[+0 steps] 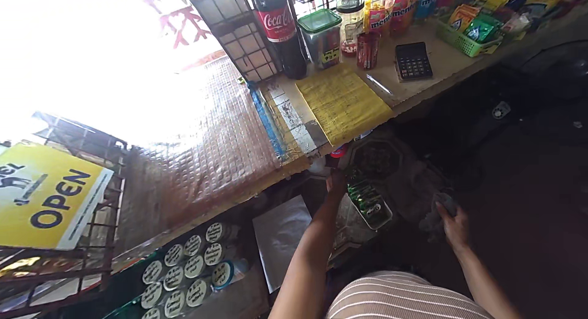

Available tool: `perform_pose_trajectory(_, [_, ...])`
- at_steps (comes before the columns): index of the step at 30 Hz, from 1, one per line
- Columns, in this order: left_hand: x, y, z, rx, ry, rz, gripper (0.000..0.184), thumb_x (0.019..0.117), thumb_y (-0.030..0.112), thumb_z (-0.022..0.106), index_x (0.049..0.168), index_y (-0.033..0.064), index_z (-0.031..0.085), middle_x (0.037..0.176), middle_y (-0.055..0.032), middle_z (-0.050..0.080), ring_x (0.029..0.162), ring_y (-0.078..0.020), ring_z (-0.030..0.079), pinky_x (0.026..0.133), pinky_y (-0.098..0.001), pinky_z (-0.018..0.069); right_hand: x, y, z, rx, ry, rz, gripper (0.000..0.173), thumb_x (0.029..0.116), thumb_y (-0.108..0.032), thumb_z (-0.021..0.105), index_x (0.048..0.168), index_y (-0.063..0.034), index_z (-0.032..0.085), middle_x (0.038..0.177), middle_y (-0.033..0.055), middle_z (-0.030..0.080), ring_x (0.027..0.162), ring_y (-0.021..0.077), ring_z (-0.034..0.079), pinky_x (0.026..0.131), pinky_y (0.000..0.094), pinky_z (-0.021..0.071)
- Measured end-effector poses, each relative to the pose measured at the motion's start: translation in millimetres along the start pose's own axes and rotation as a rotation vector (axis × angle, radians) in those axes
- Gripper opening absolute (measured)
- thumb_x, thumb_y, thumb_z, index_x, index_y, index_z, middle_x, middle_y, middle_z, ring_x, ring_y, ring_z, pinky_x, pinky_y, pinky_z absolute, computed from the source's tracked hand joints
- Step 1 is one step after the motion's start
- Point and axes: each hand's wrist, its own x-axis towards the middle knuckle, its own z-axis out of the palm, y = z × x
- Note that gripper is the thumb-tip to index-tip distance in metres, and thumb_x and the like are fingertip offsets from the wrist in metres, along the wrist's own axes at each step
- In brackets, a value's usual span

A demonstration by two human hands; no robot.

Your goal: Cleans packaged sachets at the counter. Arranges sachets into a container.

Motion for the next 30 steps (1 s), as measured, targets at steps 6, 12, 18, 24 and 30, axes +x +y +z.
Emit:
perform_pose_trajectory(6, [9, 25, -12, 0.116, -0.089, 0.060, 0.036, 0.1050, 0.015, 0.050, 0.136, -0.0025, 0.058, 0.142, -0.0235, 0.055, 0.133, -0.0402, 0.053, 0.107, -0.0550, 0.0447, 2, 4, -2, -0.039, -0.017, 0.056, 0.038, 0.0999, -0.011, 0.065, 0.127, 0.0144, 0.059, 0.118, 0.0320, 0.066, 0.110, 0.0355, 0.065, 0.102, 0.0471, 0.0483])
perform_pose_trajectory(12, [27, 12, -16, -0.007, -0.072, 0.132, 0.035, 0.1029, 0.026, 0.058, 0.129, 0.0034, 0.066, 0.143, -0.0228, 0.055, 0.135, -0.0404, 0.051, 0.110, -0.0569, 0.0418, 8, 4, 2, -0.068, -0.024, 0.106, 0.037, 0.1001, -0.013, 0.066, 0.125, 0.0144, 0.060, 0.114, 0.0322, 0.066, 0.107, 0.0372, 0.065, 0.099, 0.0510, 0.0483])
perform_pose_trajectory(18, [35, -13, -7, -0.127, -0.122, 0.218, 0.043, 0.1012, 0.026, 0.062, 0.132, -0.0034, 0.062, 0.151, -0.0257, 0.047, 0.144, -0.0400, 0.041, 0.119, -0.0523, 0.0311, 11, 0, 10, -0.221, -0.442, 0.193, 0.048, 0.1017, -0.024, 0.065, 0.135, 0.0094, 0.057, 0.129, 0.0324, 0.061, 0.123, 0.0418, 0.059, 0.108, 0.0544, 0.0430])
perform_pose_trajectory(24, [14, -15, -18, -0.103, -0.236, 0.134, 0.047, 0.1045, 0.030, 0.057, 0.136, -0.0044, 0.058, 0.145, -0.0263, 0.053, 0.138, -0.0406, 0.047, 0.115, -0.0572, 0.0350, 4, 11, 66, -0.334, -0.857, 0.223, 0.060, 0.1027, -0.036, 0.062, 0.147, 0.0021, 0.047, 0.140, 0.0283, 0.056, 0.131, 0.0391, 0.056, 0.113, 0.0522, 0.0407])
perform_pose_trajectory(30, [-15, -17, -6, -0.168, 0.029, 0.100, 0.035, 0.1004, 0.033, 0.062, 0.125, 0.0085, 0.070, 0.139, -0.0182, 0.059, 0.132, -0.0356, 0.054, 0.107, -0.0535, 0.0453, 6, 17, 88, -0.329, -0.880, 0.242, 0.062, 0.1014, -0.033, 0.065, 0.150, 0.0017, 0.045, 0.138, 0.0283, 0.057, 0.128, 0.0384, 0.057, 0.111, 0.0519, 0.0426])
